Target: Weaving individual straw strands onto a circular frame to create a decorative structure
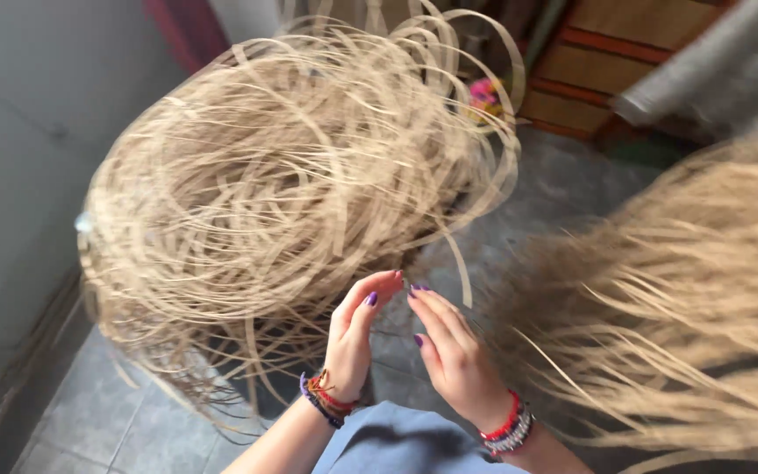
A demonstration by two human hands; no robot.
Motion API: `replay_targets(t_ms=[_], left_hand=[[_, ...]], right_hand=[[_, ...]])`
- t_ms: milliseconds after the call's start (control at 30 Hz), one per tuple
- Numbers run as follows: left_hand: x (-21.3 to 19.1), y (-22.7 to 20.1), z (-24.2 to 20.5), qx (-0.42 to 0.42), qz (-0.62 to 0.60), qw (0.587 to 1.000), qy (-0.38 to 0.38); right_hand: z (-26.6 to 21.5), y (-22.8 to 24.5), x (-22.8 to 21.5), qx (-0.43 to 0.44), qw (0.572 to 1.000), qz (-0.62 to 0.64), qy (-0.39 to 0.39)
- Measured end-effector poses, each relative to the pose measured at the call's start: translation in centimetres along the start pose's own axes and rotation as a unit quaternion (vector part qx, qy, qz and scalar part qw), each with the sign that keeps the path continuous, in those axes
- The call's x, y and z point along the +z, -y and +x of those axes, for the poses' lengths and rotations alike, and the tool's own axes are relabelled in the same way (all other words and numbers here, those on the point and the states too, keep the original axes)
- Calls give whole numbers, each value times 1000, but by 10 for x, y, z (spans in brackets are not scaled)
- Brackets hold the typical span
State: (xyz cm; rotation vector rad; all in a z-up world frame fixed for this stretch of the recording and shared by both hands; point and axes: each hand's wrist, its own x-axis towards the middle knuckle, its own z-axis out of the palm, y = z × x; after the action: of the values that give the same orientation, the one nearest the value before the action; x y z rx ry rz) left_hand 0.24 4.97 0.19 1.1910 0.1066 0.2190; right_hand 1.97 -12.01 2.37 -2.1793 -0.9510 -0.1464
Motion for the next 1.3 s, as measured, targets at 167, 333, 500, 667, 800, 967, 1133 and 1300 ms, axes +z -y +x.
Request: replay_targets(t_ms=[167,333,500,667,800,967,1133,1300], left_hand=[[-70,10,30,-6,-13,999,-39],[-140,21,72,47,149,984,-83],[-215,15,120,81,491,851,-166],[-255,19,141,-142,445,843,-265],[-241,-16,148,-277,265,886,-260],[-206,-47,118,-126,-13,924,-360],[-145,-39,66,25,-253,944,-212],[-99,-6,24,-310,-229,900,-203]], right_hand=[[72,-20,61,-20,998,39,40],[123,-31,90,-22,998,31,57],[148,-40,112,11,993,24,112],[161,-34,120,14,989,42,142],[164,-39,129,10,987,41,156],[169,-22,118,75,966,162,189],[156,-21,117,305,742,521,290],[161,-4,102,468,619,621,110]])
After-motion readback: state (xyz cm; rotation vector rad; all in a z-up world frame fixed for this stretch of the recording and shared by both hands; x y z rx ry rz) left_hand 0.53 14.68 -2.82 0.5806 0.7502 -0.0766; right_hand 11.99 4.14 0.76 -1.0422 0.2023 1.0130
